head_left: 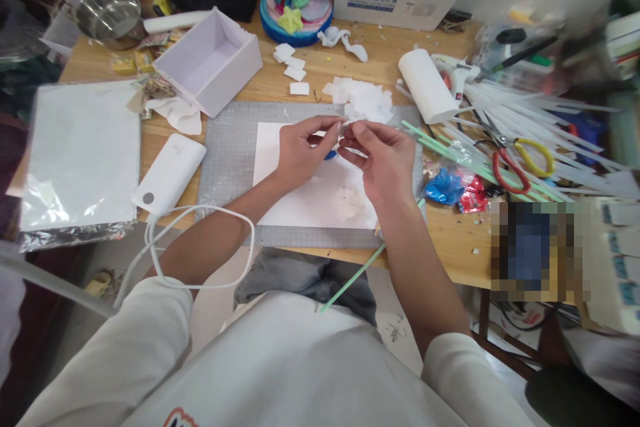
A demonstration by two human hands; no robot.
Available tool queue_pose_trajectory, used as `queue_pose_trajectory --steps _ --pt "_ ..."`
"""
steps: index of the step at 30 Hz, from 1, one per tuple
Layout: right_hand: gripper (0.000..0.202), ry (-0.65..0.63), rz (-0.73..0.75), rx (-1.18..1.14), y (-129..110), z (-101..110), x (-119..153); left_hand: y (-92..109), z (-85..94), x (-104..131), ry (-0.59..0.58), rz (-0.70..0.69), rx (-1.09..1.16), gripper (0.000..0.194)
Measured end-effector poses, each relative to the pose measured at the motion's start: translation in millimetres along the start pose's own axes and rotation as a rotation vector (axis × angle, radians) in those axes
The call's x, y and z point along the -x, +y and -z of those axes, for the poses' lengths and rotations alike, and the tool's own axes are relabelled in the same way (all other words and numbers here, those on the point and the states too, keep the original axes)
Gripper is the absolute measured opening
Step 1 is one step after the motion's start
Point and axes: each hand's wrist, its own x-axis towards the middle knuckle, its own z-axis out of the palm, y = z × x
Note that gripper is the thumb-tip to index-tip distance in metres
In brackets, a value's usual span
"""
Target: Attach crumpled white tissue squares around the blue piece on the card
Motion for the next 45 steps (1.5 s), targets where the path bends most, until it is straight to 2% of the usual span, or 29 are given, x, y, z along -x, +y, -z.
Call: queue_pose_trajectory --steps 18,25,32,45 --pt "0.019 0.054 0.011 0.019 0.3 1.5 -0.8 1.9 -1.4 0.3 0.002 -0.024 0.013 0.026" --pt "0.019 0.063 0.022 0.053 -0.3 0.2 -0.4 -2.3 -2.2 0.5 -0.003 -0.024 -0.016 0.029" --pt "0.013 0.076 0.018 0.027 -2.1 -1.1 0.8 1.9 -1.3 0.2 0.006 -0.025 -0.015 0.025" --pt "0.015 0.086 0.030 0.056 -0.4 -1.1 -0.6 1.2 -1.8 1.2 -0.009 -0.029 -0.040 0.027"
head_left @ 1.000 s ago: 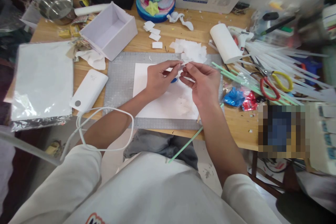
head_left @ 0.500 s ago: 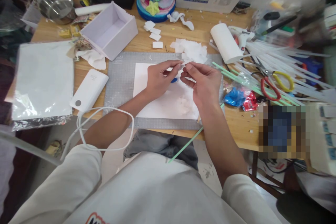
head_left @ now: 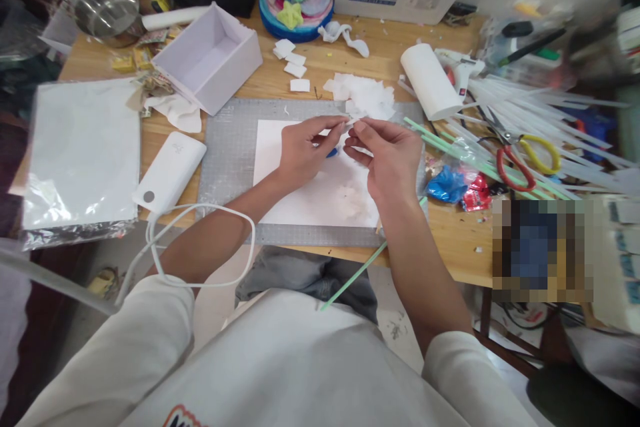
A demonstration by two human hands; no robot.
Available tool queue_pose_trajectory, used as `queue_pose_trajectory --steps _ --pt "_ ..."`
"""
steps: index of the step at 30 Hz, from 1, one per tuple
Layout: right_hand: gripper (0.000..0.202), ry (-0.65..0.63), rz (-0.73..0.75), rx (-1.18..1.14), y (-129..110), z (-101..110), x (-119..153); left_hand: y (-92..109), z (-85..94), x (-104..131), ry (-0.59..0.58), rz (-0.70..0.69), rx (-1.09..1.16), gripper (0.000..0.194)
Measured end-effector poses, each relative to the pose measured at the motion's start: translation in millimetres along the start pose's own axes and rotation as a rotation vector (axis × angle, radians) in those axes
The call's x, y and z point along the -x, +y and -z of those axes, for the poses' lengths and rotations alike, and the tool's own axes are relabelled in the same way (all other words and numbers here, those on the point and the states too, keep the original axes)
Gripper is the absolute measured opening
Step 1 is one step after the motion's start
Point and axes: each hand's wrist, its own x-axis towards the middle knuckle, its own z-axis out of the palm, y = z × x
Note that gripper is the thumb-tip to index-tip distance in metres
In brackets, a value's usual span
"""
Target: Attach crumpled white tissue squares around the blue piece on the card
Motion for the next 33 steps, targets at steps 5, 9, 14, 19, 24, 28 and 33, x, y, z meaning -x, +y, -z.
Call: queue_pose_trajectory --steps 5,9,14,19,24,28,33 --pt "0.015 -0.001 0.010 -0.006 -0.3 -0.7 0.4 -0.7 -0.3 0.1 0.006 -0.018 0.009 0.026" --pt "0.017 0.005 0.001 0.006 -0.6 -0.6 0.4 -0.5 -0.2 0.0 0.006 -0.002 0.009 0.025" --pt "0.019 -0.023 0.016 0.005 -1.7 0.6 0.9 0.1 -0.2 -0.1 -0.014 -0.020 0.044 0.026" --pt "0.018 -0.039 0.062 0.080 3.2 2.5 -1.6 5.2 1.2 -0.9 -0.079 -0.028 0.096 0.033" --pt "0.011 -0.041 0.244 0.262 8.4 3.4 -3.1 6.9 2.5 -2.2 -0.158 0.002 0.142 0.037" --pt "0.006 -0.029 0.376 0.431 4.8 2.1 -0.3 5.9 2.9 -3.6 -0.137 0.033 0.116 0.030" --pt "0.005 -0.062 0.338 0.364 3.7 0.9 0.3 6.9 2.7 -3.6 -0.090 0.054 0.089 0.024"
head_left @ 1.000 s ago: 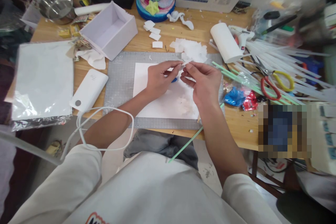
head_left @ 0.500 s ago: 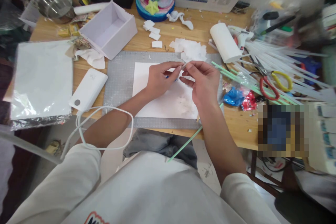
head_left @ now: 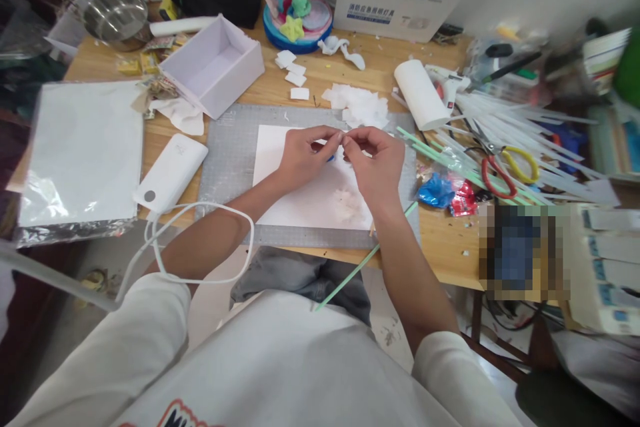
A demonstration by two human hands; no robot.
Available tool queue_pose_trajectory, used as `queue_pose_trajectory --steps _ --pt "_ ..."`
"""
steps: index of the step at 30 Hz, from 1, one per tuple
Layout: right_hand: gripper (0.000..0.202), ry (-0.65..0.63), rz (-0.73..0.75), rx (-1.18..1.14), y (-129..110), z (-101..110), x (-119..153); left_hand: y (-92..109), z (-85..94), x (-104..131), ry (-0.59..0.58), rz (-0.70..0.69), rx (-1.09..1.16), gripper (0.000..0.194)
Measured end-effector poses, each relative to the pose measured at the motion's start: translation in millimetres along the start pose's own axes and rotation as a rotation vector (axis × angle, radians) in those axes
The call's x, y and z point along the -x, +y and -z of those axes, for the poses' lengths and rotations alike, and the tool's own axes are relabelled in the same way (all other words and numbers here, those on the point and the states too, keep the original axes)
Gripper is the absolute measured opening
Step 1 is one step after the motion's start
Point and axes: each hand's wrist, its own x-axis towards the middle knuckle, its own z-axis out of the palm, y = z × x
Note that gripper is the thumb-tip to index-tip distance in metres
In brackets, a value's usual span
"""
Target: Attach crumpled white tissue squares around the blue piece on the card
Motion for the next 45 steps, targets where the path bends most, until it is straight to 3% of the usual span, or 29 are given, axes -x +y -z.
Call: queue_pose_trajectory --steps 6,14,20,24,29,35,41,45 --pt "0.005 -0.014 -0.230 -0.278 -0.5 1.2 -2.8 -2.1 0.2 -0.5 0.063 0.045 0.087 0.025" --pt "0.005 -0.014 -0.302 -0.339 -8.7 7.4 -5.5 -1.9 3.0 -6.0 0.086 0.133 0.221 0.027" --pt "0.009 -0.049 -0.383 -0.360 -6.2 13.7 -10.6 -7.8 4.7 -8.7 0.100 0.140 0.189 0.025" --pt "0.008 -0.154 -0.413 -0.176 -11.2 25.4 -25.2 -10.8 7.7 -11.1 0.082 0.132 0.082 0.026" --pt "0.007 -0.237 -0.270 0.174 -19.3 40.4 -63.2 -11.3 14.0 -16.7 0.066 0.078 -0.094 0.025" --pt "0.017 -0.298 -0.127 0.473 7.1 46.2 -123.4 -17.7 22.5 -47.3 0.080 0.004 -0.343 0.027" --pt "0.021 -0.250 -0.125 0.686 19.3 44.5 -145.5 -30.9 3.9 -98.8 -0.098 -0.083 -0.636 0.020" --pt "0.018 -0.229 -0.090 0.737 18.1 45.6 -143.7 -35.5 -9.3 -111.8 -0.209 -0.106 -0.805 0.022"
